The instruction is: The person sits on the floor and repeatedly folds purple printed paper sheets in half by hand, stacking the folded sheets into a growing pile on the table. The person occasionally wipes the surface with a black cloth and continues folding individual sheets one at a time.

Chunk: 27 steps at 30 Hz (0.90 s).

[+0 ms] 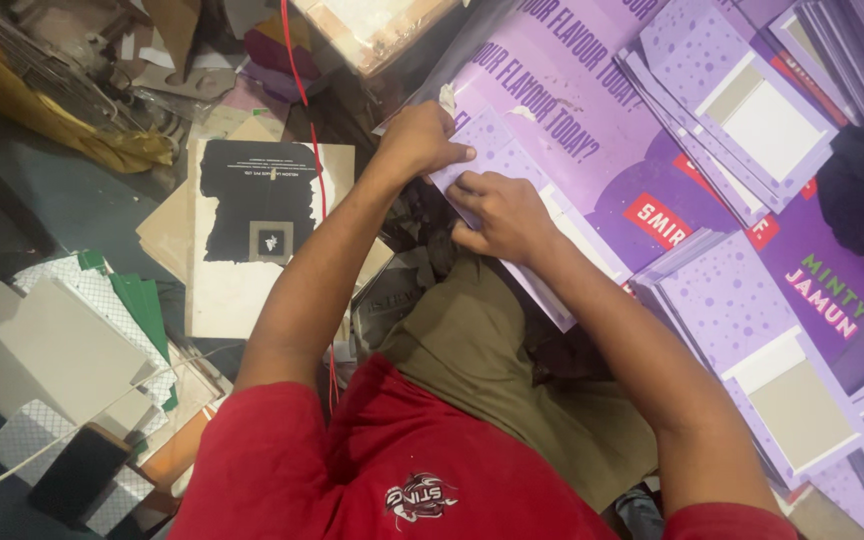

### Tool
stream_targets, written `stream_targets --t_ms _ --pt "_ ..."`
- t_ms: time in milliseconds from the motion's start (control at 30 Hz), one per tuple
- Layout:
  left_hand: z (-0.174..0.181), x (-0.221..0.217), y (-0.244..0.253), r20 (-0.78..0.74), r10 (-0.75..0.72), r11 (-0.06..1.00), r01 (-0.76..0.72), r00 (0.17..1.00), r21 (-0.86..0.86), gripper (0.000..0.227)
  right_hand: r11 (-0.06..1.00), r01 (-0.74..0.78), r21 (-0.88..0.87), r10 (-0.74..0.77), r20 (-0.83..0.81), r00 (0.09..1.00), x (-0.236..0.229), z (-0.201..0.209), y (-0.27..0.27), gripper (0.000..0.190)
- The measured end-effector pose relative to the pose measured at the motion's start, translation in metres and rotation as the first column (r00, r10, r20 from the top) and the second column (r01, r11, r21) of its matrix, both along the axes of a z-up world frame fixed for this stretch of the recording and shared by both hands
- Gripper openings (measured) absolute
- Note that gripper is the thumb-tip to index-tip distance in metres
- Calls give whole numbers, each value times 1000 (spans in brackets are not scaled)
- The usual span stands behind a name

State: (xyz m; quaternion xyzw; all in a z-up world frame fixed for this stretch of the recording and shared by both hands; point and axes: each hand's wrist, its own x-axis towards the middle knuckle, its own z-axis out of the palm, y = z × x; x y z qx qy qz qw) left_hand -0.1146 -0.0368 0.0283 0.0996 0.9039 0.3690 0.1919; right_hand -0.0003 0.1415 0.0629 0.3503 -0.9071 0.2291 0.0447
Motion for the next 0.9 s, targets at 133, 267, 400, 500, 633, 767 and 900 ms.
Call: stream_targets --t_ms 133,267,400,500,633,767,900 --pt "-2 5 1 -25 -4 998 2 1000 -60 38 978 -194 76 199 -60 978 -3 -3 -8 31" --pt "8 -1 4 -134 -57 996 46 989 -80 39 963 -51 -266 18 -127 992 1 -5 -3 24" --pt "12 27 0 -170 21 999 -29 985 -44 41 932 289 -217 -309 -65 949 14 -13 1 23" --pt "24 39 6 -333 -11 997 -13 943 -70 32 947 236 -220 -256 -64 965 8 -12 6 25" --pt "20 76 29 -502 -166 979 80 849 -188 17 951 216 -223 -237 -72 969 18 -14 16 26" --pt "18 79 26 -630 -138 989 74 764 -127 12 921 274 -277 -277 30 960 20 -17 17 37" --pt "23 60 12 -452 42 998 -55 891 -17 17 880 418 -226 -456 -150 877 21 -20 15 37"
